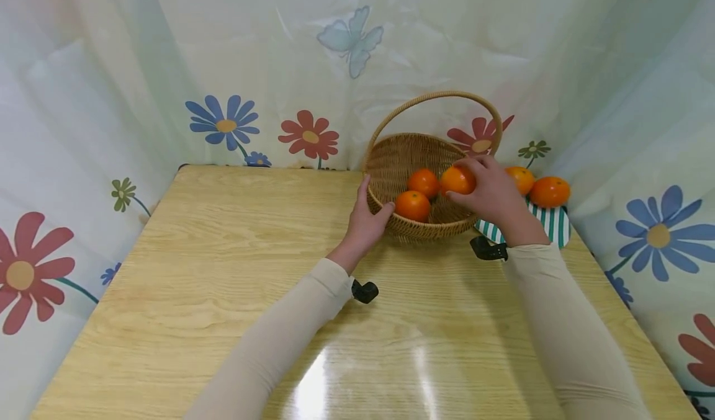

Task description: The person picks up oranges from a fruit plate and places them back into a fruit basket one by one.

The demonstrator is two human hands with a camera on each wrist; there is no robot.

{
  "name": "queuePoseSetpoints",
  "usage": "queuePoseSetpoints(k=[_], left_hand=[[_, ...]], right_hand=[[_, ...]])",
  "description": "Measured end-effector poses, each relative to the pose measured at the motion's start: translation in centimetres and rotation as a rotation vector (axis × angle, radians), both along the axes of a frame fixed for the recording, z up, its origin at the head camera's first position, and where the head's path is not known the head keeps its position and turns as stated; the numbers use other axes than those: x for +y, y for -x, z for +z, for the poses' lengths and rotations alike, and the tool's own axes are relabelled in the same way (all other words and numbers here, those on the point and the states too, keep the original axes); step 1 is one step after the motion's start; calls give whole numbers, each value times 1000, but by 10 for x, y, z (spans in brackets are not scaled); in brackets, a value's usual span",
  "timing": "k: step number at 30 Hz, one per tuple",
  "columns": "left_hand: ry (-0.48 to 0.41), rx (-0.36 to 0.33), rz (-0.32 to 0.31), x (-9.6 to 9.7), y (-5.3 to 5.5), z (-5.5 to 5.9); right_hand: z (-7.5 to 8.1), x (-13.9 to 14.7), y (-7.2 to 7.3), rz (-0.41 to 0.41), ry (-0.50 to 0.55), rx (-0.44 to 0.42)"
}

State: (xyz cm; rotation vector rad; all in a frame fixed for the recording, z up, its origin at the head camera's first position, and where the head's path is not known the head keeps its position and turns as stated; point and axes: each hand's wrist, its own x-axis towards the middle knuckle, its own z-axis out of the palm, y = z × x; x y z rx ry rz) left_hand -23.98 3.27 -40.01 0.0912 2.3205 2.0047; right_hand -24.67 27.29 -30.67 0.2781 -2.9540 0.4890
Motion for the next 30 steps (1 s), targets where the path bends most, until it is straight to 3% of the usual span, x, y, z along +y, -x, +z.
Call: queuePoseSetpoints(k=[8,16,26,30], left_hand=[[15,27,-8,1,3,4],[25,22,10,3,-1,1],[34,27,6,4,0,-1],[34,24,7,5,0,-2]], right_hand=[[0,-5,6,12,-62,-91],[-12,-8,11,67,-142,-167],[-13,-9,13,129,-197,-220],[-8,-8,9,127,-167,-175]])
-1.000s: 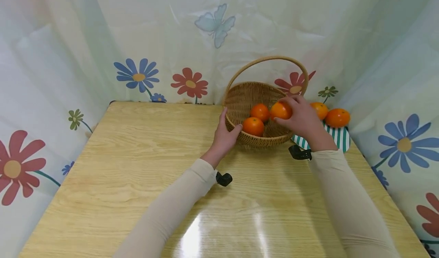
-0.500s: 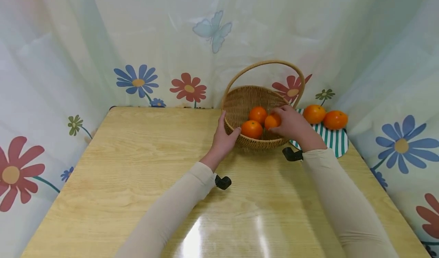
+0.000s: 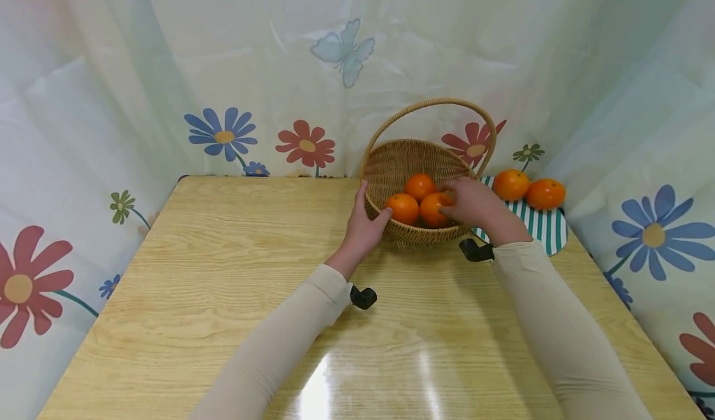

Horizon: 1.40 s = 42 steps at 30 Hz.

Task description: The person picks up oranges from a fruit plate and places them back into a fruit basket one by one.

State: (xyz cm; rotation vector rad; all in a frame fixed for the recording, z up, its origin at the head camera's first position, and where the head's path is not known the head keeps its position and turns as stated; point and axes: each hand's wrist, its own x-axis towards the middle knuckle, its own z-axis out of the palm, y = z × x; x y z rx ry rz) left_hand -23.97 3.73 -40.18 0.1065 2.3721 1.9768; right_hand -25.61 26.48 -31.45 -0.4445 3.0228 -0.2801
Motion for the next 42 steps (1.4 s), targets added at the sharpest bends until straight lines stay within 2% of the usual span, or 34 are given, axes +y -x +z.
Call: queuePoseSetpoints(k=[5,12,21,27,34,42], left_hand=[[-4,-9,17,-2,2,-2],[-13,7,29,-6,5,-3],[-6,1,32,-8,7,-6],[-26,-10,22,-7,6,-6],[-31,1,8,-5,7,-6],[-11,29,-7,-6,6,-8]], right_hand=[[3,2,0,-17,73,76],[-4,10,3,-29,132,170],[-7,20,-2,-77,260,224],[-5,29,-6,-144,304,259],[-12,46,1,-181,326,363],[-15,63,8,-287,375,327]])
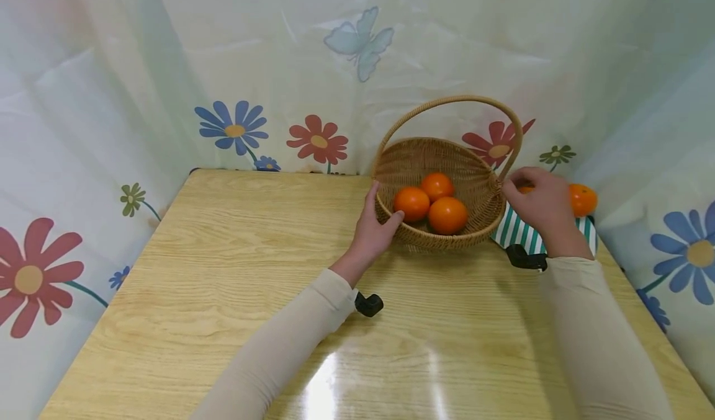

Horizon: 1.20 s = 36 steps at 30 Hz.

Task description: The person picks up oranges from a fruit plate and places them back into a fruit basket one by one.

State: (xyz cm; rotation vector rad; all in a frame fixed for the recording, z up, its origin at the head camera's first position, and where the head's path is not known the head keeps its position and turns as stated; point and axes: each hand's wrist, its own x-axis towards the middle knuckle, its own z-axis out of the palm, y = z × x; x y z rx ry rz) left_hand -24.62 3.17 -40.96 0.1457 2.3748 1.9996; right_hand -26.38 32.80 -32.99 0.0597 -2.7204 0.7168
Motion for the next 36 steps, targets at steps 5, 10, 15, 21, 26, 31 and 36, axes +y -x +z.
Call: queuePoseSetpoints(k=[5,10,15,21,26,31,36], left_hand=[[4,2,-1,0,-1,1],[6,-6,5,0,-2,0],[11,-1,8,0,-3,-2],[14,23,2,-1,-3,-1],[9,27,1,-2,-3,-1],[10,28,-1,-2,-3,-2],[1,24,-4,-2,-4,-2]], right_hand=[[-6,16,6,-45,41,11],[-12,29,13,-98,49,0],[-15,35,19,-101,32,-30],[-22,45,30,-126,-7,-84],[-25,51,38,-135,-24,-152],[-28,56,43,-123,-46,-195],[-33,60,50,-121,-75,-237]])
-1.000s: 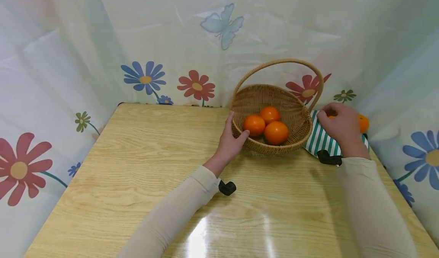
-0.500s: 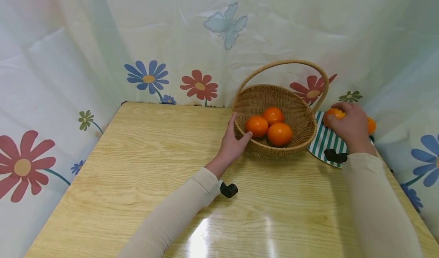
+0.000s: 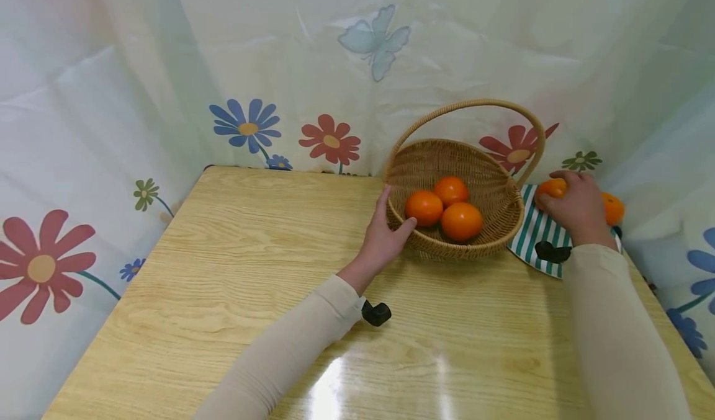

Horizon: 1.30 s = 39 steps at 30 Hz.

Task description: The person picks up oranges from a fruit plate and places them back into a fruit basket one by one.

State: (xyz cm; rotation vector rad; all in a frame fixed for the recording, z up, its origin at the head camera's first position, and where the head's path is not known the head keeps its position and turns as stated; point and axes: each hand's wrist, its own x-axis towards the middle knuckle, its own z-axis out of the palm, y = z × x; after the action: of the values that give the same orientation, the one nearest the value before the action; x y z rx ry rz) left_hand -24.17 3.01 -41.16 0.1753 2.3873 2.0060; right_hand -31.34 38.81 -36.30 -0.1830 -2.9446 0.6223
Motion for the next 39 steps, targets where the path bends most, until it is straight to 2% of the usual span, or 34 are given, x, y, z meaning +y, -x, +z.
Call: queuePoseSetpoints(k=[12,23,31,39], left_hand=[[4,-21,6,2,-2,-1],[-5,-14,1,1,0,-5],[6,-9,9,0,1,-4],[12,-5,16,-2,1,-2]], right_hand=[[-11,15,11,-35,-9,-119],[-18,20,18,-12,-42,-210],[-23,21,26,-36,-82,-205],[-27,18,26,-82,-41,-205]])
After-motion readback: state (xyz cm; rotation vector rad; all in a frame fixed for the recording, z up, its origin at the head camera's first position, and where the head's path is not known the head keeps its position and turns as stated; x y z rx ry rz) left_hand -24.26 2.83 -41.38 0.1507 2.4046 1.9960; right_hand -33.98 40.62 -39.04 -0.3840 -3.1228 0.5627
